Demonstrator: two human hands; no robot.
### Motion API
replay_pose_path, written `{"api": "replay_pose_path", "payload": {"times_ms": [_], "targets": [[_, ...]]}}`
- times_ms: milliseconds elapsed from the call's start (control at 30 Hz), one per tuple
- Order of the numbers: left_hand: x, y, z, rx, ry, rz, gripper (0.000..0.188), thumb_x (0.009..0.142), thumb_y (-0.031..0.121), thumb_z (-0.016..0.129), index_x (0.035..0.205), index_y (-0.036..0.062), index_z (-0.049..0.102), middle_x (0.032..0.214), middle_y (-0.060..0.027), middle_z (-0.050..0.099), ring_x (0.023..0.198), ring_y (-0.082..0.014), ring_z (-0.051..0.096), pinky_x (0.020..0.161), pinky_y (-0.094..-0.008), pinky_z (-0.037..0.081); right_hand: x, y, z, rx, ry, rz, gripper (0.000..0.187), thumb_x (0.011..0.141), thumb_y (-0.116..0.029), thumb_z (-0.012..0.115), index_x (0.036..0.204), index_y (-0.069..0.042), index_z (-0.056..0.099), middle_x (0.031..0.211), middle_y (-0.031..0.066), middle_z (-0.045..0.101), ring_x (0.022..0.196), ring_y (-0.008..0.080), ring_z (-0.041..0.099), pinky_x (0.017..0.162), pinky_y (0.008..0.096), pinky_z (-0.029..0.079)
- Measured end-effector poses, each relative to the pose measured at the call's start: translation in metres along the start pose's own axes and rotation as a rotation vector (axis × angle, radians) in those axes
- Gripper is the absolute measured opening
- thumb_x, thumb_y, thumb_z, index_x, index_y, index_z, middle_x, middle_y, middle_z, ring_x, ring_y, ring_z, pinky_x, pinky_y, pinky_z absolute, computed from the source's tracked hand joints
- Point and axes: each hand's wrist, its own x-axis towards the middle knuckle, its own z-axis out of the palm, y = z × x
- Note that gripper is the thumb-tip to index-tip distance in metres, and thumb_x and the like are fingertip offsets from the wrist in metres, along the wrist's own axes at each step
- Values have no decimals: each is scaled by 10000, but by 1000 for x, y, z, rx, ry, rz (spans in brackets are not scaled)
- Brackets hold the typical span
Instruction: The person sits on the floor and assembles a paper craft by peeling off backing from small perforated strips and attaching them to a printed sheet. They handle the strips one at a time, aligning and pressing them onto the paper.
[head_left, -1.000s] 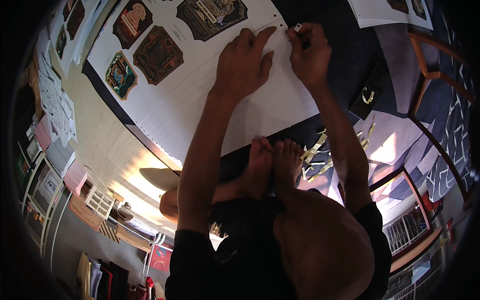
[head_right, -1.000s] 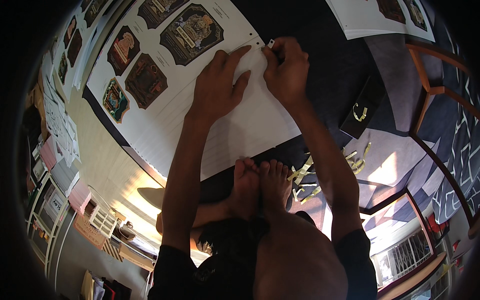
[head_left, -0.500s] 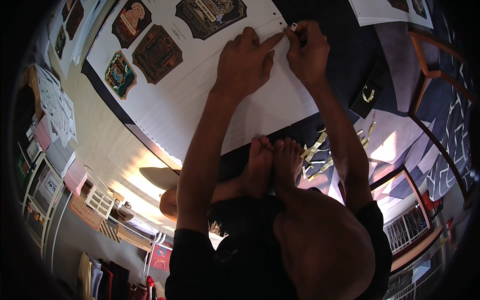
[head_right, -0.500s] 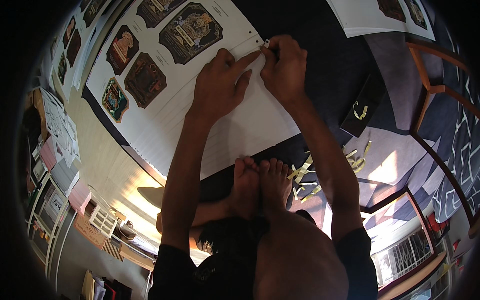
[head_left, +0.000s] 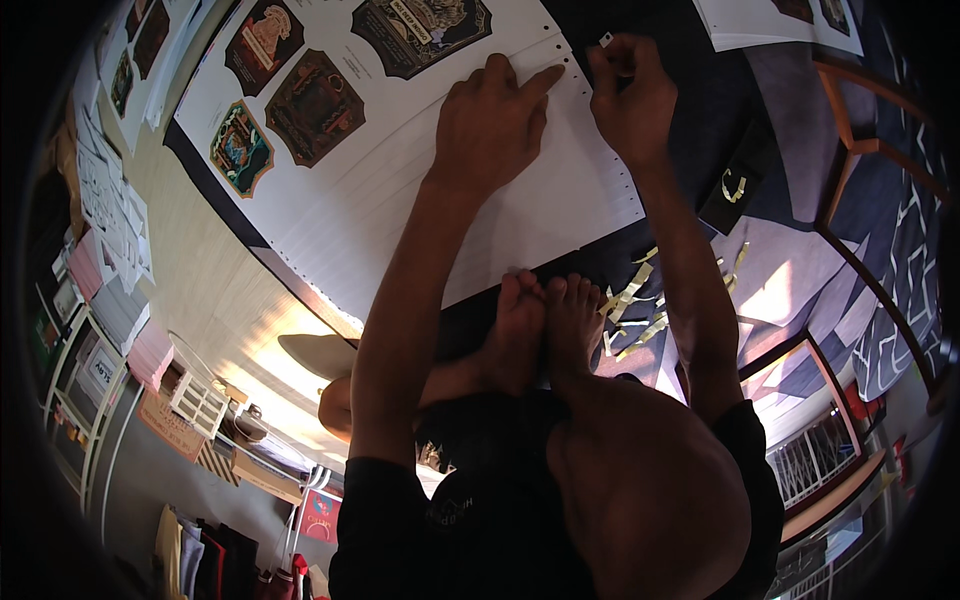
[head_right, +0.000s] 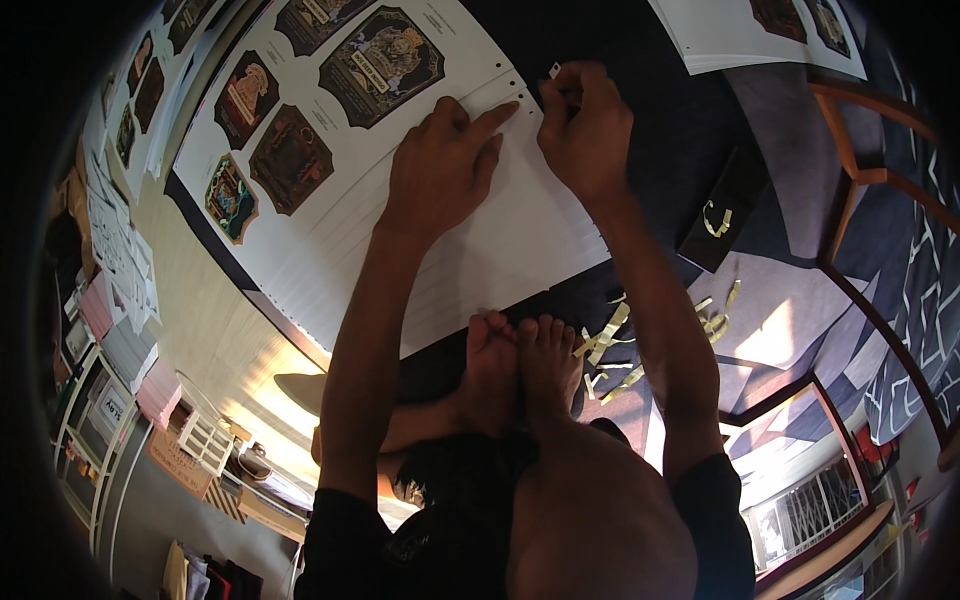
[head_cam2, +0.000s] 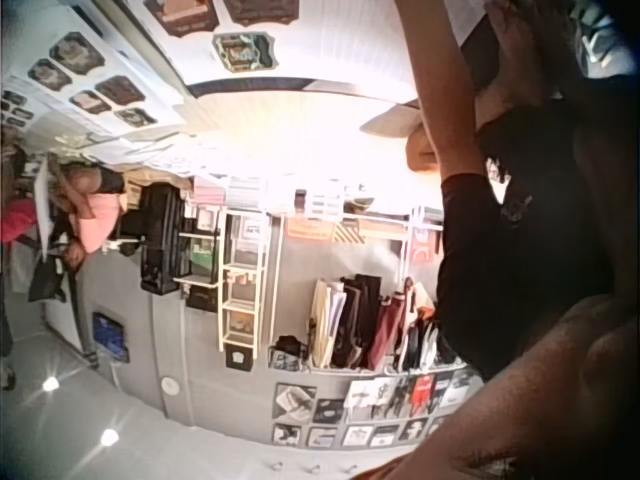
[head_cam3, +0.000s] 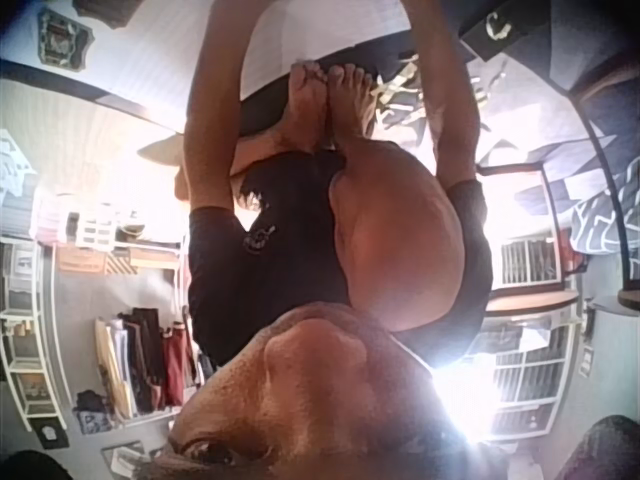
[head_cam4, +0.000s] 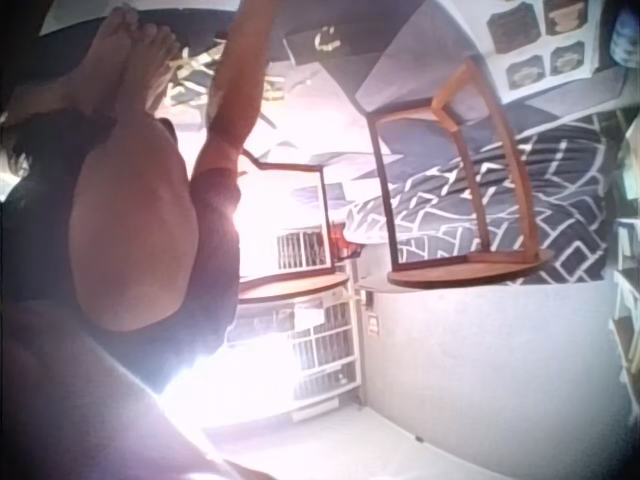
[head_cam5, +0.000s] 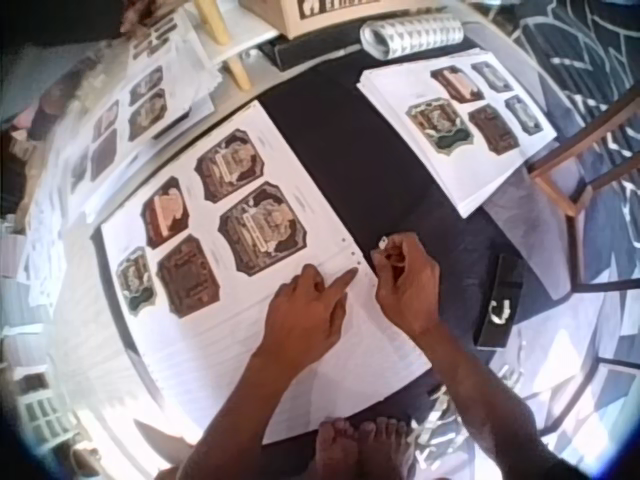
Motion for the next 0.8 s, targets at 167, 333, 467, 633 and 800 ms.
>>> {"api": "replay_pose_path", "payload": {"times_ms": [167, 333, 467, 633, 800], "targets": [[-1, 0, -1, 21, -45, -18, 401, 913, 179, 678, 1312, 214, 668, 932, -105, 537, 738, -244, 616, 676, -405, 540, 9, -5, 2, -109, -137, 59, 282, 825, -146, 819, 1004, -26, 637, 867, 105, 695, 801, 270, 695, 708, 355, 557], [-1, -1, -1, -3, -29, 7, 402, 910, 179, 683, 1310, 204, 666, 933, -100, 537, 726, -244, 609, 674, -401, 536, 14, -2, 2, -295, -187, 60, 308, 826, -194, 826, 1018, -25, 654, 863, 88, 707, 831, 256, 698, 701, 345, 550], [-1, 0, -5, -66, -28, -37, 355, 917, 177, 684, 1272, 178, 679, 944, -103, 560, 741, -238, 621, 657, -388, 530, 26, 14, -30, 141, -287, 303, 266, 880, -143, 772, 1081, -9, 662, 901, 44, 701, 890, 168, 683, 755, 287, 532], [4, 15, -8, -585, 66, -333, 235, 934, 202, 689, 1130, 77, 723, 877, -91, 645, 731, -169, 647, 635, -311, 518, 4, 11, -49, 791, -435, 501, 274, 914, -19, 688, 1187, -10, 665, 1027, 9, 660, 943, 95, 642, 827, 234, 506], [16, 39, -16, -1057, 61, -634, 222, 931, 195, 709, 1008, -9, 747, 796, -67, 709, 659, -101, 620, 590, -256, 488, -14, -16, -48, 835, -468, 449, 369, 883, 30, 674, 1250, -9, 654, 1028, 4, 616, 893, 67, 583, 818, 230, 488]]}}
